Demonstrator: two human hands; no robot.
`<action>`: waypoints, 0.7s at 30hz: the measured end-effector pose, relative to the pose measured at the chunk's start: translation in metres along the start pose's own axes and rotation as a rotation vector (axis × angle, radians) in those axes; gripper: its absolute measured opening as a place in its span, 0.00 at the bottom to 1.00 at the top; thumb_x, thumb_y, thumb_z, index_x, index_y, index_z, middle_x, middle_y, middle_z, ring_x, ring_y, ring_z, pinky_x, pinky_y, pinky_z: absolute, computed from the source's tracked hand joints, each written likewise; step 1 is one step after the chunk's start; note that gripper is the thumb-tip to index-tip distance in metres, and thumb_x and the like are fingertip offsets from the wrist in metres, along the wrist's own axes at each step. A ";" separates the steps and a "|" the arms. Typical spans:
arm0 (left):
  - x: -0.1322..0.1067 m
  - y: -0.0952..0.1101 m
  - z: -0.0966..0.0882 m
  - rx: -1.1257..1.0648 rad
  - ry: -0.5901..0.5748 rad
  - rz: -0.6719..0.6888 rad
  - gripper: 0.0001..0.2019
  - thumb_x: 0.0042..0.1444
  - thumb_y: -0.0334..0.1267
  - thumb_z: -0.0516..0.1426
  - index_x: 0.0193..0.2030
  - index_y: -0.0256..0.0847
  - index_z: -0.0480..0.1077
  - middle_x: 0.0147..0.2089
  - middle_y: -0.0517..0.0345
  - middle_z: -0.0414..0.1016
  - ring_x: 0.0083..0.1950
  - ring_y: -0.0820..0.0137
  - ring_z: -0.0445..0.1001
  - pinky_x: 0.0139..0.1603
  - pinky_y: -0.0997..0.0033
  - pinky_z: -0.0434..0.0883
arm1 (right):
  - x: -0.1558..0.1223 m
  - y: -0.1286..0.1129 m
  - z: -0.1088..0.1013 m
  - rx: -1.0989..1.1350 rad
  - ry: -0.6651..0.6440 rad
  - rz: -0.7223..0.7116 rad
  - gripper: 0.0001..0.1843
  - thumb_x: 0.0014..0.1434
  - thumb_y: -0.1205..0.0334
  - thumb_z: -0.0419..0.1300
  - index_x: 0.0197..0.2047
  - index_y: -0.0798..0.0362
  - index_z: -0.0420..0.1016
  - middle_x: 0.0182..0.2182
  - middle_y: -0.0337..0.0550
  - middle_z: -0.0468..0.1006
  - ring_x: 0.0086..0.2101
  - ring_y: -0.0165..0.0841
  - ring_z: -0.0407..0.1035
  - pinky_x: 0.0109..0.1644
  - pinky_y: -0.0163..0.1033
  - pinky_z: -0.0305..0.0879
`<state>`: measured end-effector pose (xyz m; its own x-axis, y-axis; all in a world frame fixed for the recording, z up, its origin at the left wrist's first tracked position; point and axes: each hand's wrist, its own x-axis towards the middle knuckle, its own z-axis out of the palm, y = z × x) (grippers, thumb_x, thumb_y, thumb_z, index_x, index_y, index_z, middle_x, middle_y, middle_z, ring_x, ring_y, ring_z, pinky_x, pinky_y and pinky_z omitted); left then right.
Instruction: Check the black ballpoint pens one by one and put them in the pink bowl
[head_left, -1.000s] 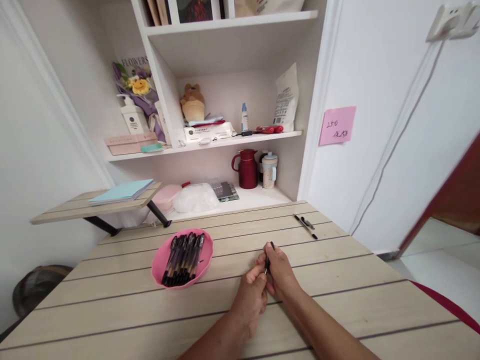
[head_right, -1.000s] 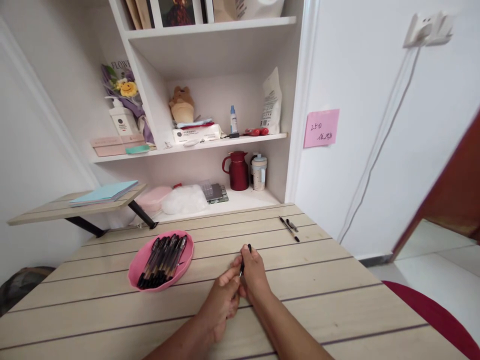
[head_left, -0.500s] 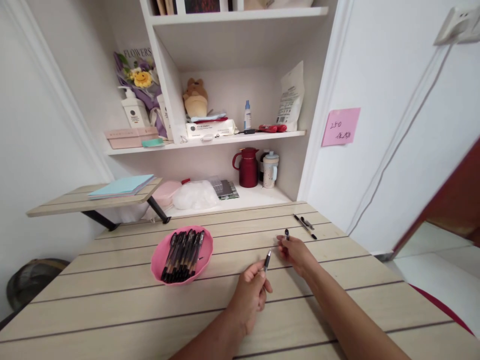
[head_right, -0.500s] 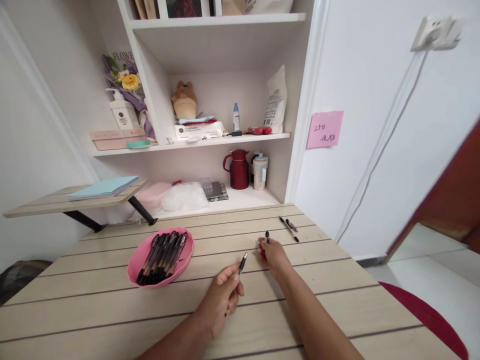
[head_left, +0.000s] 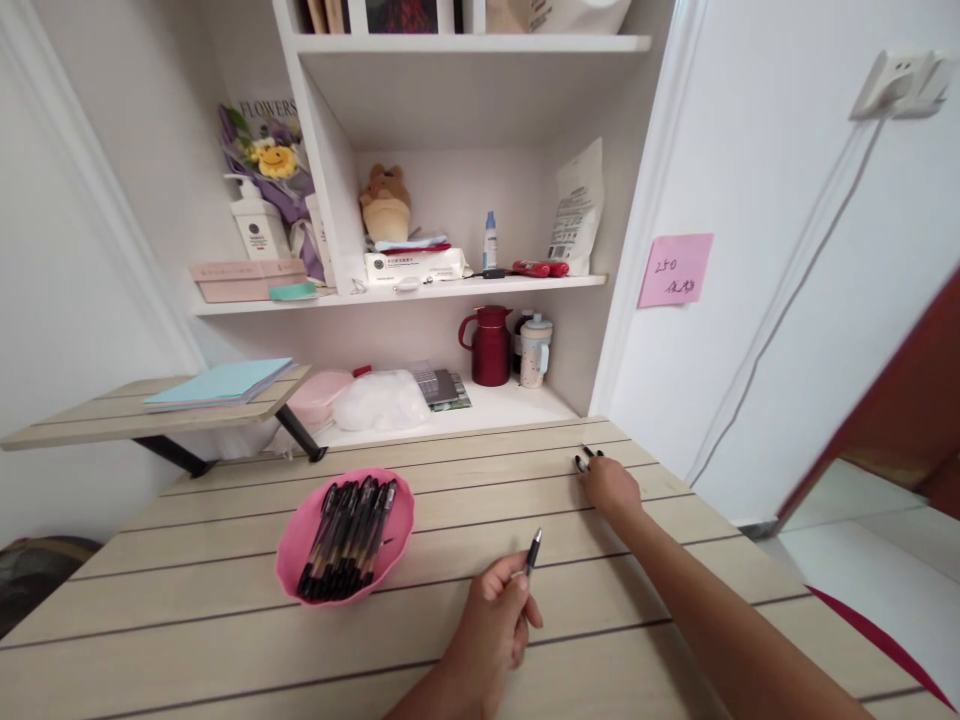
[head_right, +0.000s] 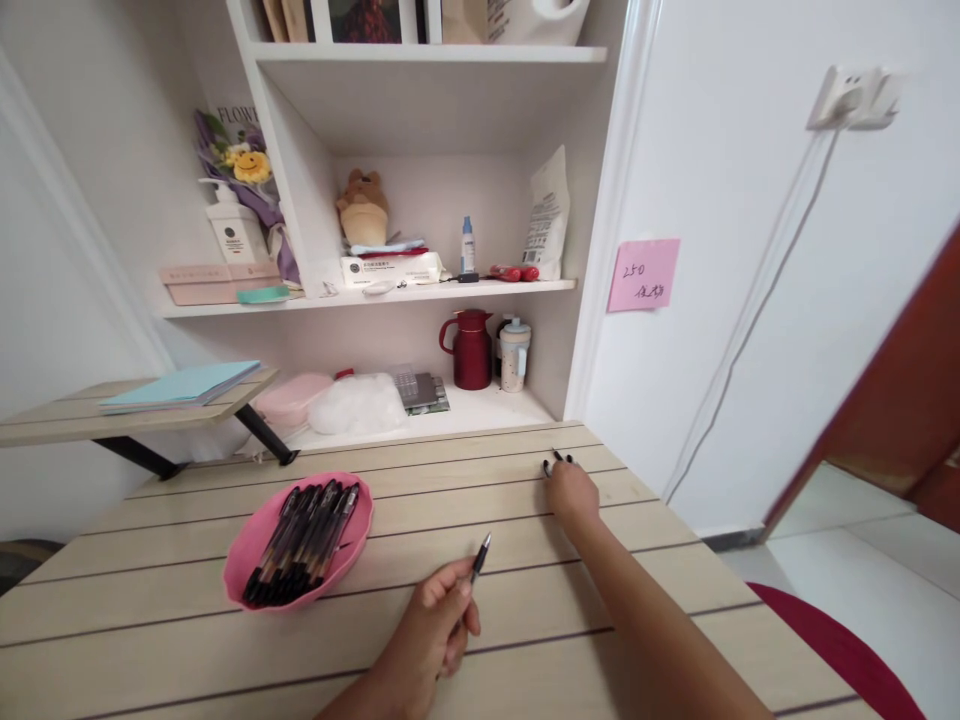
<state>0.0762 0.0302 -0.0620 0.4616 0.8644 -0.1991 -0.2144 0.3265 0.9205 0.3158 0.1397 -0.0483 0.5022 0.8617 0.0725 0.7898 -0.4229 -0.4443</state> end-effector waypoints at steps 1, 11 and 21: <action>0.000 0.000 0.000 -0.004 0.000 0.003 0.29 0.46 0.51 0.56 0.52 0.35 0.63 0.21 0.65 0.64 0.11 0.85 0.47 0.12 0.78 0.39 | 0.001 -0.001 0.001 -0.026 -0.002 -0.006 0.11 0.52 0.62 0.54 0.36 0.57 0.73 0.39 0.58 0.74 0.43 0.43 0.68 0.40 0.41 0.60; -0.002 0.000 0.000 -0.010 -0.005 -0.002 0.28 0.47 0.50 0.56 0.52 0.35 0.62 0.21 0.65 0.65 0.10 0.86 0.47 0.12 0.79 0.40 | 0.002 0.005 0.005 -0.155 -0.011 -0.032 0.14 0.57 0.62 0.49 0.39 0.59 0.72 0.39 0.58 0.74 0.41 0.43 0.69 0.39 0.41 0.61; 0.001 -0.001 -0.001 -0.024 -0.001 -0.006 0.28 0.44 0.52 0.57 0.48 0.35 0.64 0.20 0.65 0.65 0.10 0.86 0.48 0.11 0.79 0.40 | -0.008 -0.003 0.001 -0.084 0.047 -0.042 0.14 0.58 0.66 0.46 0.42 0.60 0.68 0.41 0.61 0.70 0.39 0.42 0.69 0.39 0.42 0.60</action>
<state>0.0757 0.0308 -0.0635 0.4638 0.8621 -0.2043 -0.2323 0.3409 0.9110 0.3085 0.1343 -0.0483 0.4822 0.8659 0.1326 0.8364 -0.4101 -0.3636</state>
